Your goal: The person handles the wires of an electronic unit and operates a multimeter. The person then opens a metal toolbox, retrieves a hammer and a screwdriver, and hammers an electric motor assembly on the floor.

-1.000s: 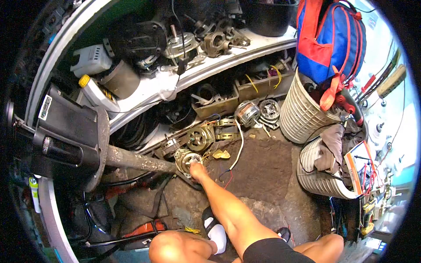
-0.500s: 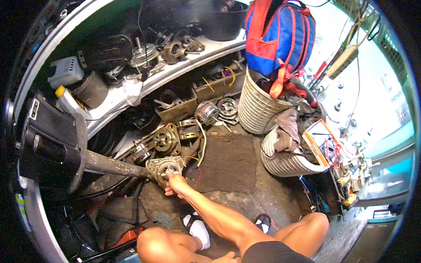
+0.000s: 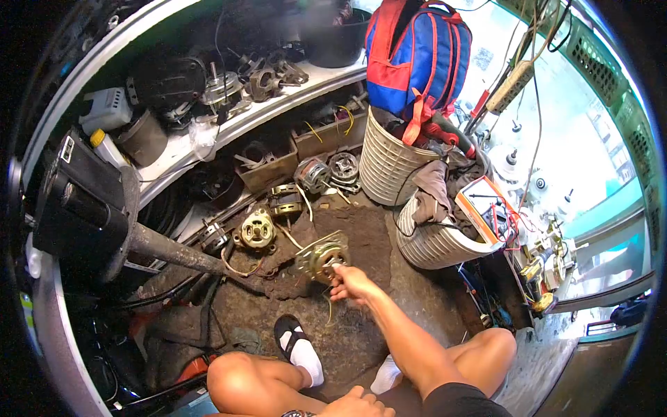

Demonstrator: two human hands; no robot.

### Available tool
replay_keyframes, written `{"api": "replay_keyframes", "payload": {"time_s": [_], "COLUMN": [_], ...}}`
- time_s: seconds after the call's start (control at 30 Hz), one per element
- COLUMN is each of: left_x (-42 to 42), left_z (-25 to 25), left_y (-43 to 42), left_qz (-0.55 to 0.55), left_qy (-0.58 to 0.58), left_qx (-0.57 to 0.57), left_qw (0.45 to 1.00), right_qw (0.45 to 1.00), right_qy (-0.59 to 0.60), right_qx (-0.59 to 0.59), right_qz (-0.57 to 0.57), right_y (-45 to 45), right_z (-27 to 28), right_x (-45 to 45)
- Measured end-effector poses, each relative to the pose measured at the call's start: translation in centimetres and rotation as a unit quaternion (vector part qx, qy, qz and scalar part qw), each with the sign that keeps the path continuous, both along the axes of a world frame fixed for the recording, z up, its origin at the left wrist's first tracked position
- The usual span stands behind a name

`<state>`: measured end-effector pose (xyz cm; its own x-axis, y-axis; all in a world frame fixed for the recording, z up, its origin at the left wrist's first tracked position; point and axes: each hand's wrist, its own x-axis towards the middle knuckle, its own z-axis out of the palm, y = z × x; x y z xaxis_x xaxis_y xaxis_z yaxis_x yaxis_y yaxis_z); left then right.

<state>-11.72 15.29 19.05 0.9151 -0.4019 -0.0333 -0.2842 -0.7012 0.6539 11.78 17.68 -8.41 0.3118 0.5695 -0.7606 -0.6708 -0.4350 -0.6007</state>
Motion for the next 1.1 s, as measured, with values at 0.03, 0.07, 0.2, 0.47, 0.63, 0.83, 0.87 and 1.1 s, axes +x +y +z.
{"api": "replay_keyframes", "payload": {"time_s": [0.03,0.07,0.2,0.47,0.63,0.83,0.87,1.1], "left_x": [0.0,0.0,0.5,1.1,1.2,1.2,1.2,1.2], "left_z": [-0.1,0.0,0.3,0.2,0.0,-0.6,-0.5,-0.7], "left_y": [-0.1,-0.2,0.1,0.0,-0.5,-0.9,-0.9,-0.3], "left_qz": [0.0,0.0,0.001,0.007,0.007,0.043,0.043,0.028], "left_qy": [0.0,0.0,0.02,0.031,0.053,0.015,0.014,0.033], "left_qx": [0.002,0.005,0.037,0.044,0.056,0.068,0.068,0.065], "left_qw": [1.0,1.0,0.999,0.999,0.997,0.997,0.997,0.997], "right_qw": [1.0,1.0,0.998,0.964,0.917,0.894,0.878,0.872], "right_qy": [0.009,0.018,-0.052,-0.197,-0.319,-0.373,-0.401,-0.423], "right_qx": [-0.001,-0.001,-0.021,-0.158,-0.213,-0.229,-0.234,-0.217], "right_qz": [-0.01,-0.02,0.001,0.088,0.112,0.098,0.115,0.118], "right_y": [-1.0,-2.0,-5.0,-13.5,-13.8,-12.4,-12.2,-10.4], "right_z": [-1.7,-4.1,-11.1,-18.8,-20.3,-15.5,-14.9,-10.4], "right_x": [0.9,1.8,4.7,4.7,3.2,2.4,2.4,1.5]}}
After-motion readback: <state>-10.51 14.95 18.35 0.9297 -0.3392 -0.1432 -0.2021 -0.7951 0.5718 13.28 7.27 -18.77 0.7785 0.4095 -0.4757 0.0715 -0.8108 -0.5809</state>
